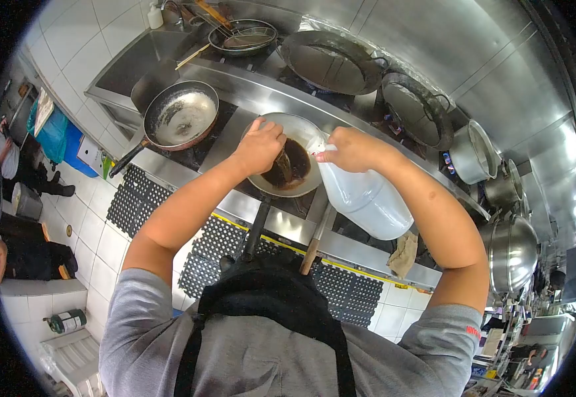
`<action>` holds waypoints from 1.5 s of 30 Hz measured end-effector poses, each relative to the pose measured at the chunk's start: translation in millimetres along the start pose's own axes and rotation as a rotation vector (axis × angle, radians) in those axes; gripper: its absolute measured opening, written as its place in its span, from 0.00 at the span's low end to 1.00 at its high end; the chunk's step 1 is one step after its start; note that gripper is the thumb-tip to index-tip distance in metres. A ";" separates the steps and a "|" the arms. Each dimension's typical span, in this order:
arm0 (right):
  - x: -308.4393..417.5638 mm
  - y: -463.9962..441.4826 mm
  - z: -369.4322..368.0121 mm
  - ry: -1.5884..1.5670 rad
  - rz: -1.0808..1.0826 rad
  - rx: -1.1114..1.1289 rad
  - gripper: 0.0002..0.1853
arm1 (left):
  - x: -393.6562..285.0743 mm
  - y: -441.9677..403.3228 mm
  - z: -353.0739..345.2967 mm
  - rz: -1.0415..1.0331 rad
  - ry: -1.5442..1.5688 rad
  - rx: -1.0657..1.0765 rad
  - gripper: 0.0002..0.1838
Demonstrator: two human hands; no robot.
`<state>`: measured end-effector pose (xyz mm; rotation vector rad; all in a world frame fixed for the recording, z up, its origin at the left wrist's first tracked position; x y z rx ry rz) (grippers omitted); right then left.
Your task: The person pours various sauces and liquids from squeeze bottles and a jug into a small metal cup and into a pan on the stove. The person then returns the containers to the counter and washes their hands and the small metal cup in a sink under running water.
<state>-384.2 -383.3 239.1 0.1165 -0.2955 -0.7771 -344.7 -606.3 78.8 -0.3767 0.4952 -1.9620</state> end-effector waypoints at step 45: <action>3.1 -28.3 -25.1 0.177 -0.089 0.261 0.28 | -22.5 8.0 17.1 0.409 0.782 -0.055 0.35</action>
Point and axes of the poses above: each hand's wrist, its own y-axis away from the middle knuckle, its own z-axis out of the back of the hand, x = y × z, the point moved 1 cm from there along -y, towards the middle knuckle, and after that the axes turned 9 degrees about -x, right-handed, at the moved point
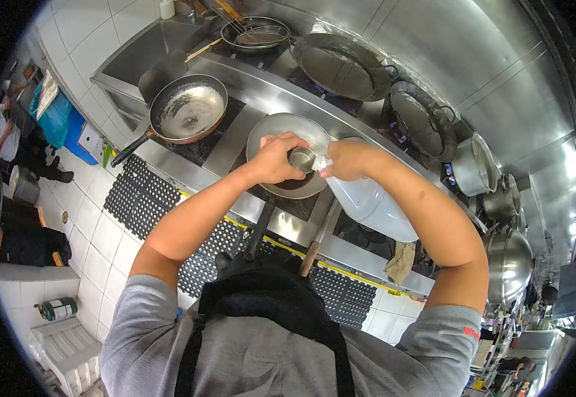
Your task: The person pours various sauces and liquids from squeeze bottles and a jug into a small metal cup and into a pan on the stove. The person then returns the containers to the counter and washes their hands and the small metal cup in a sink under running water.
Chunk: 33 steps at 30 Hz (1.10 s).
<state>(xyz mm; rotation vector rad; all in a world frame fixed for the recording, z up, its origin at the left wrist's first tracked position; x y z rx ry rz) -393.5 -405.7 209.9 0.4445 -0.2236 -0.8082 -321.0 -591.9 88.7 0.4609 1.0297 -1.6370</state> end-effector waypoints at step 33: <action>9.4 0.1 4.7 0.069 0.027 0.017 0.28 | 4.3 10.8 -5.8 0.007 0.032 -0.052 0.35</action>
Point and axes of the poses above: each hand's wrist, its own y-axis away from the middle knuckle, its own z-axis out of the back of the hand, x = y × z, the point moved 1 cm from there along -y, towards the middle knuckle, and after that the axes turned 9 degrees about -x, right-handed, at the moved point
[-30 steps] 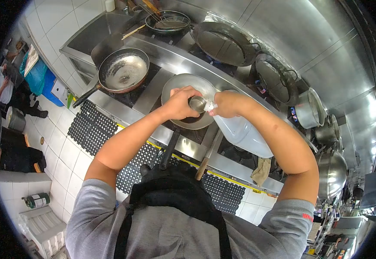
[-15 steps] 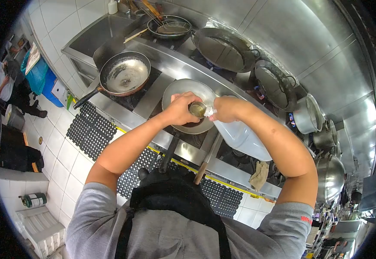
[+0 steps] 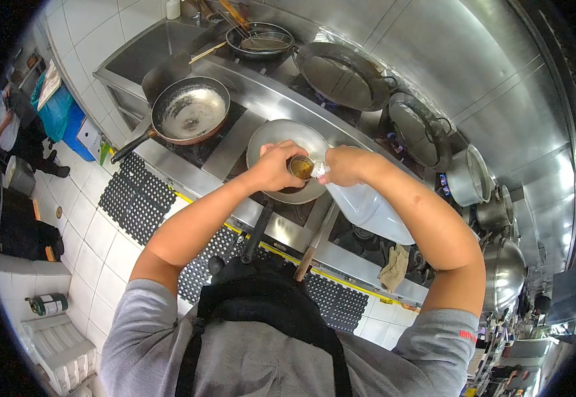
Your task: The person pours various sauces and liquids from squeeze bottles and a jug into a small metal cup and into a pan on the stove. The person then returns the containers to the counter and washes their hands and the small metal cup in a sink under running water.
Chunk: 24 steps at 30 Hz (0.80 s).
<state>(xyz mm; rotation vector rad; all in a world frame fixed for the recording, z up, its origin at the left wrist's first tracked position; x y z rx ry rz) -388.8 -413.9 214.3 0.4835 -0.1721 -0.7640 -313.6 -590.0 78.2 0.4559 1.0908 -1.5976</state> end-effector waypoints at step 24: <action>9.8 3.3 13.3 -0.017 -0.048 0.033 0.27 | -4.5 -0.5 8.2 0.060 0.029 -0.001 0.35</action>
Point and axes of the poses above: each hand's wrist, its own y-axis away from the middle knuckle, its own z-axis out of the back of the hand, x = y × z, the point moved 1 cm from there along -y, towards the middle knuckle, and after that the axes turned 9 degrees about -x, right-handed, at the moved point
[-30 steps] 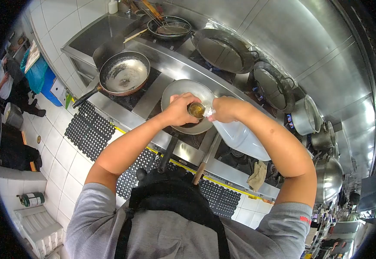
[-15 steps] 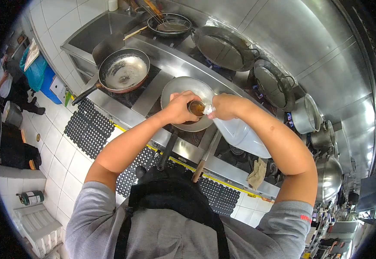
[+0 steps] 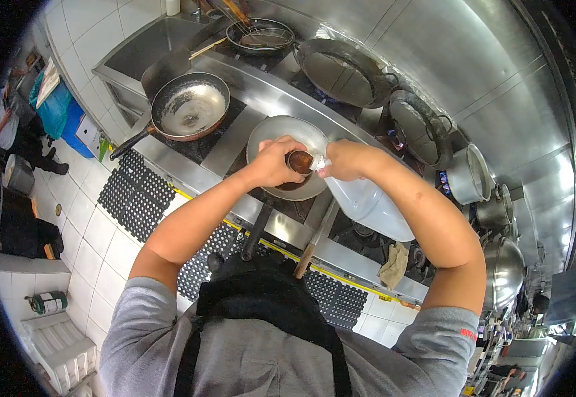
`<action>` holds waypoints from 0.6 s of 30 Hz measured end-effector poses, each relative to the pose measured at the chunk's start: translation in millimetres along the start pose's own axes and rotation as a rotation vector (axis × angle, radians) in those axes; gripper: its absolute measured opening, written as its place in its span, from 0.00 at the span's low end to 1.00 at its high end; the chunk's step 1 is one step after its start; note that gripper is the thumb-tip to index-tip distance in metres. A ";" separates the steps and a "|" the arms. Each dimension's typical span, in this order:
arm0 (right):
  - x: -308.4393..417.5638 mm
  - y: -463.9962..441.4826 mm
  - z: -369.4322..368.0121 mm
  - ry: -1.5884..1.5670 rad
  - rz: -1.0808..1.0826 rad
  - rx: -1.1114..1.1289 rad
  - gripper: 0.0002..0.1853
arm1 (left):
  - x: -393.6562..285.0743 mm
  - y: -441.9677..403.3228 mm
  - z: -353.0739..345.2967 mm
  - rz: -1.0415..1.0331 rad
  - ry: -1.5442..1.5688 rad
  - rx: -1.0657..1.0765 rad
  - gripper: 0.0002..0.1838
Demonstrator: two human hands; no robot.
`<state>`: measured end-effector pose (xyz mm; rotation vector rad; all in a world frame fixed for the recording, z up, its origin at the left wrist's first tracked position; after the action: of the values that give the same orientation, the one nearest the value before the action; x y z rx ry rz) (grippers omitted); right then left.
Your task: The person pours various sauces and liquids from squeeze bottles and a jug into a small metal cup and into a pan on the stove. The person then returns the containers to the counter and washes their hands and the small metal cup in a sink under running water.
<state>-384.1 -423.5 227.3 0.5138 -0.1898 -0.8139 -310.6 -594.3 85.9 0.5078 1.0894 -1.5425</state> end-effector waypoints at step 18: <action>-44.9 16.8 -14.0 -0.220 0.025 -0.295 0.32 | 48.1 -27.2 -7.6 -0.106 -0.439 0.020 0.31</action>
<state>-398.7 -375.8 225.2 0.1435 -0.2732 -0.8564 -351.3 -614.8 53.8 0.1128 0.7699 -1.6591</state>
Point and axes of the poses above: each hand's wrist, its own y-axis away from the middle knuckle, its own z-axis out of the back of the hand, x = y × z, the point moved 1 cm from there along -y, towards the middle knuckle, and after that the axes turned 9 degrees about -x, right-handed, at the moved point
